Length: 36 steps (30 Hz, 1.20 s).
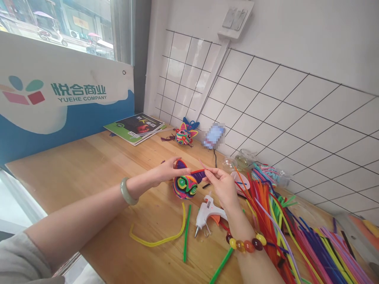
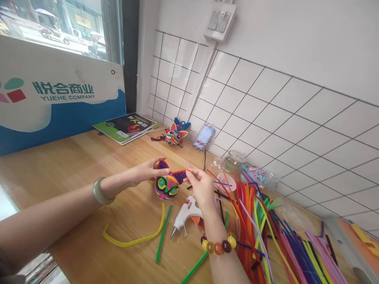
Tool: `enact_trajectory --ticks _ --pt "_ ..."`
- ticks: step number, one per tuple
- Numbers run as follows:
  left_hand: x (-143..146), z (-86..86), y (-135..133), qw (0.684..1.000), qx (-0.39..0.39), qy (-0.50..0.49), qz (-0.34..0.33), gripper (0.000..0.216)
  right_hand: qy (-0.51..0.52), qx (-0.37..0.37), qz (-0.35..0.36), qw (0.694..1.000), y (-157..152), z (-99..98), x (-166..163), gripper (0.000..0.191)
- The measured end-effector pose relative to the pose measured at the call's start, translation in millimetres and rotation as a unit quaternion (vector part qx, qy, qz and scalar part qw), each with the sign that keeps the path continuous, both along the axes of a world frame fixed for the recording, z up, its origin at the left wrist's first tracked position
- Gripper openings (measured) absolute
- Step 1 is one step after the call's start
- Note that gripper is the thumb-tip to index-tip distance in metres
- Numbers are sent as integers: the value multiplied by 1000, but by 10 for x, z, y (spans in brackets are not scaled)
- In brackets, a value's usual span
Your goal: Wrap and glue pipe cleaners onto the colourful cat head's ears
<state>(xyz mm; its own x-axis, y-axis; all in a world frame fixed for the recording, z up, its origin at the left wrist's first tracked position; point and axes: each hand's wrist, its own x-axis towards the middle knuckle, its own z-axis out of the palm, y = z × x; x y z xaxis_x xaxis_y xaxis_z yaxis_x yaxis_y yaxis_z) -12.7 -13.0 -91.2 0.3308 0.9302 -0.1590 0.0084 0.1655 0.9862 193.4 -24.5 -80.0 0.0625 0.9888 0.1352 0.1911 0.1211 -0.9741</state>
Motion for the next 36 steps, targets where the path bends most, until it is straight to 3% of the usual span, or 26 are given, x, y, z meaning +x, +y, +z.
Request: enact_trajectory --ticks 3,5,8,11,14,18,21,23,26,29,36 --pt "-47 47 95 997 19 -35 65 73 3 0 2 1000 7 -5 -2 24" --pt "-133 81 192 982 35 -90 160 65 3 -1 1 1000 7 -5 -5 23" --pt "-380 97 384 938 76 -194 277 47 2 0 2 1000 0 -3 -7 23" --pt "-678 52 577 873 72 -273 398 38 -2 3 5 1000 -8 -3 -9 24" --pt "-797 4 666 855 65 -277 433 33 -6 6 5 1000 -8 2 -12 25" --pt "-497 81 532 909 190 -124 350 32 -15 2 4 1000 -4 23 -20 27" --pt "-141 223 339 941 276 17 194 27 -18 -1 7 1000 -12 48 -21 27" --pt "42 311 241 934 332 107 78 24 -22 -6 11 1000 -22 69 -19 26" --pt "207 396 188 873 438 204 -59 24 -24 -15 21 999 -36 102 -17 27" --pt "309 428 214 848 445 266 -110 29 -13 -19 33 999 -39 120 -19 27" --pt "448 419 264 872 371 297 -116 22 -5 -14 39 999 -7 80 0 25"
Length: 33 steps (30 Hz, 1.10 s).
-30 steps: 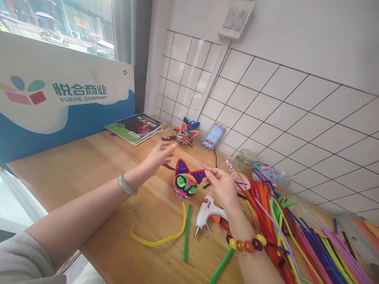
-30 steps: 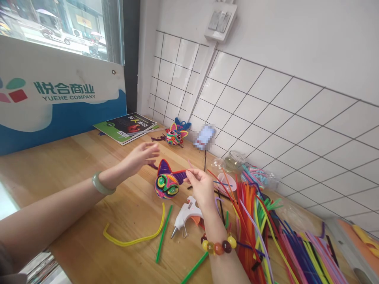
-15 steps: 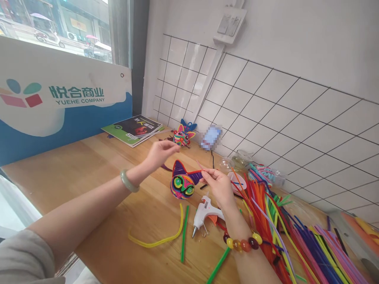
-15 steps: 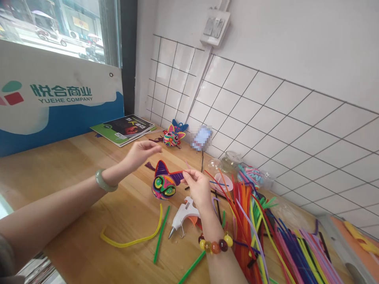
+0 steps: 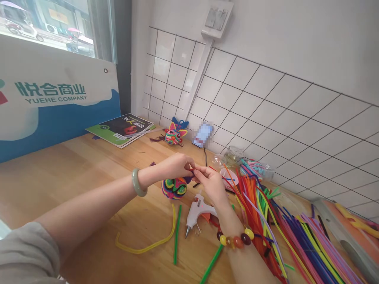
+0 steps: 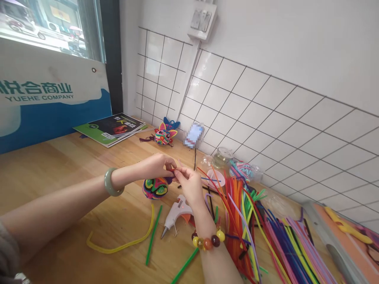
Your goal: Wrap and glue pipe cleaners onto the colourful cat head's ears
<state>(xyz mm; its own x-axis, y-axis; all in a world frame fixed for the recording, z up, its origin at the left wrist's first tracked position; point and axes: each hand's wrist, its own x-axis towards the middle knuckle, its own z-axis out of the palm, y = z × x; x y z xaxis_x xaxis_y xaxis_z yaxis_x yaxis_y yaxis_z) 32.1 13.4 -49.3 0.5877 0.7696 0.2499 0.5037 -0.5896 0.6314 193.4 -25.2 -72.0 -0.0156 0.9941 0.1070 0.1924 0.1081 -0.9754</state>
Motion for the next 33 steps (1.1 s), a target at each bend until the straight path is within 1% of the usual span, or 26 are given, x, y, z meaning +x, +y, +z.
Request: enact_trajectory --ticks 6,10,13,17,21,28,33 --pt "-38 -5 4 998 -48 -37 8 17 -36 9 5 999 -16 20 28 30" --pt "-89 4 38 997 -63 -32 14 19 -50 0 7 999 -35 41 10 32" --pt "-109 22 48 996 -82 -33 10 19 -45 8 12 999 -40 38 -8 31" --pt "-115 44 34 996 -78 -35 9 18 -34 31 0 999 -47 37 -28 30" --pt "-115 48 25 996 -78 -31 -3 17 -55 61 6 997 -52 38 -38 25" --pt "-130 42 37 996 -84 -26 -11 18 -73 56 9 996 -40 7 -25 26" --pt "-156 79 19 994 -92 -31 -42 22 -72 58 12 996 -30 -16 -14 26"
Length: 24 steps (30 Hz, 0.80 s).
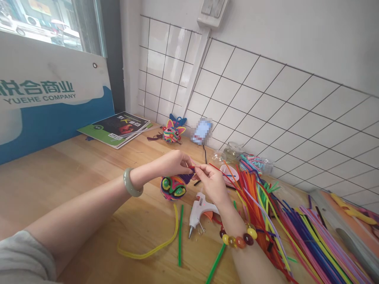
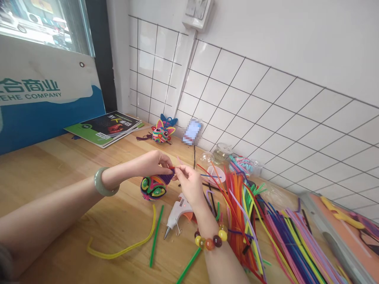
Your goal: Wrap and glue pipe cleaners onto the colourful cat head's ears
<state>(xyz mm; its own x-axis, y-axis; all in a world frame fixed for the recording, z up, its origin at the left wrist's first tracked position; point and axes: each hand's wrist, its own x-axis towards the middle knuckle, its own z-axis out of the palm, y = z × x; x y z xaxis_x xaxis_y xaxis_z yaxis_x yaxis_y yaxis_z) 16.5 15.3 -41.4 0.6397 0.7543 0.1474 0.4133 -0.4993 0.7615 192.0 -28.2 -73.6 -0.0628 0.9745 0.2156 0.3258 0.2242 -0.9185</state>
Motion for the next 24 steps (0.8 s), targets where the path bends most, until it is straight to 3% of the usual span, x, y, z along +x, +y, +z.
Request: enact_trajectory --ticks 6,24 --pt "-9 15 -5 999 53 7 -11 21 -1 4 -2 1000 0 7 -2 27" --pt "0 -23 -3 999 30 -21 -7 21 -12 12 19 1000 1 3 11 26"
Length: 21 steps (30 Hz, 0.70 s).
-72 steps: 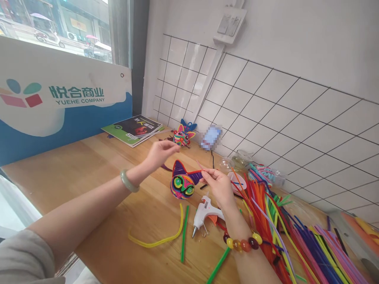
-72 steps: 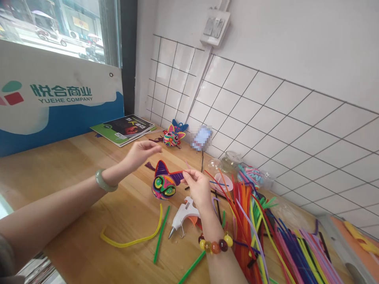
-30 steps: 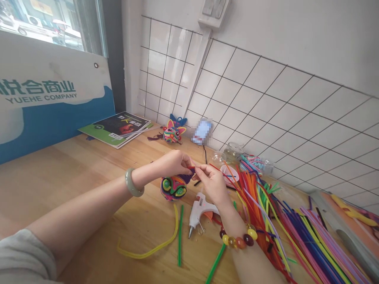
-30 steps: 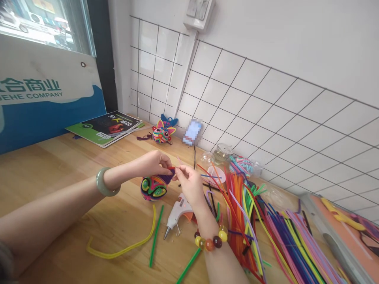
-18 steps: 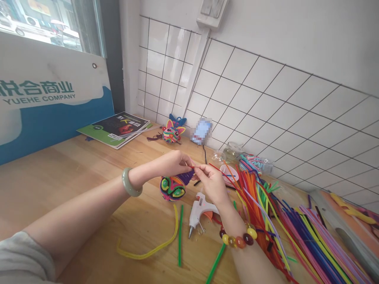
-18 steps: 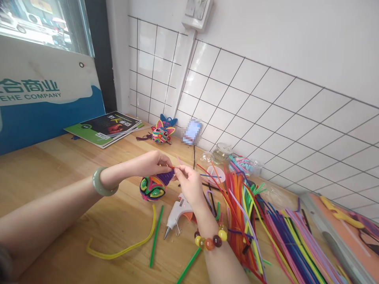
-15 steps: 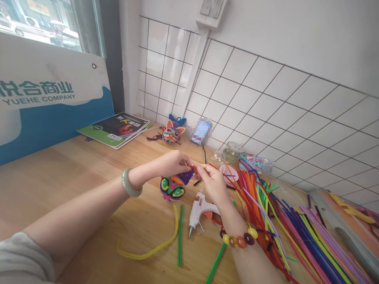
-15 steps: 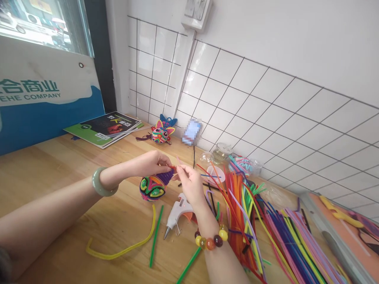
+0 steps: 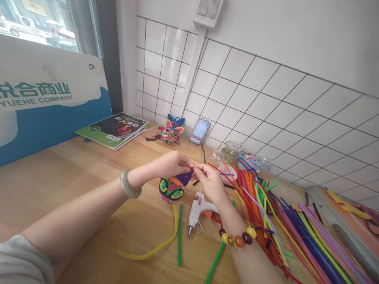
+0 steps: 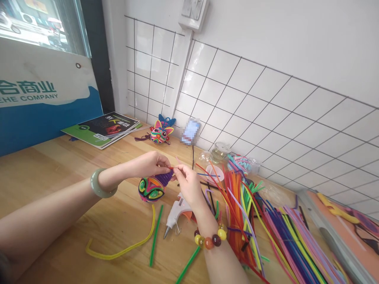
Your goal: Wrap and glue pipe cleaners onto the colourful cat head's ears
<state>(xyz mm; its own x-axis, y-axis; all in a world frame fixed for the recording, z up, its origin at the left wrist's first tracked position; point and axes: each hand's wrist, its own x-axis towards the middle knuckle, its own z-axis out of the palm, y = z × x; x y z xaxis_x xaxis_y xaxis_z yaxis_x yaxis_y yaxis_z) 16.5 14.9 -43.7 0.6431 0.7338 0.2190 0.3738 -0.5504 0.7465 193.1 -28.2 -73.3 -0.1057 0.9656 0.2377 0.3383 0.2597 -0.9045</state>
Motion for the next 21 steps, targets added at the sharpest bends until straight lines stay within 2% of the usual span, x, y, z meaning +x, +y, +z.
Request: enact_trajectory --ticks 6,9,11,15,18,21 --pt "-5 38 -26 1000 10 12 -10 19 -24 19 11 999 -31 34 -20 21" --pt "-2 44 -28 1000 11 14 -11 19 -70 56 7 996 -57 69 -16 21" --pt "1 43 -25 1000 8 18 -8 19 -137 108 0 985 -72 97 -5 21" --pt "6 36 -17 999 14 42 7 21 -276 205 -1 939 -80 130 30 20" --pt "8 30 -14 999 17 50 12 22 -310 226 7 923 -74 123 47 21" --pt "7 27 -13 999 11 42 7 22 -309 224 9 924 -76 116 49 21"
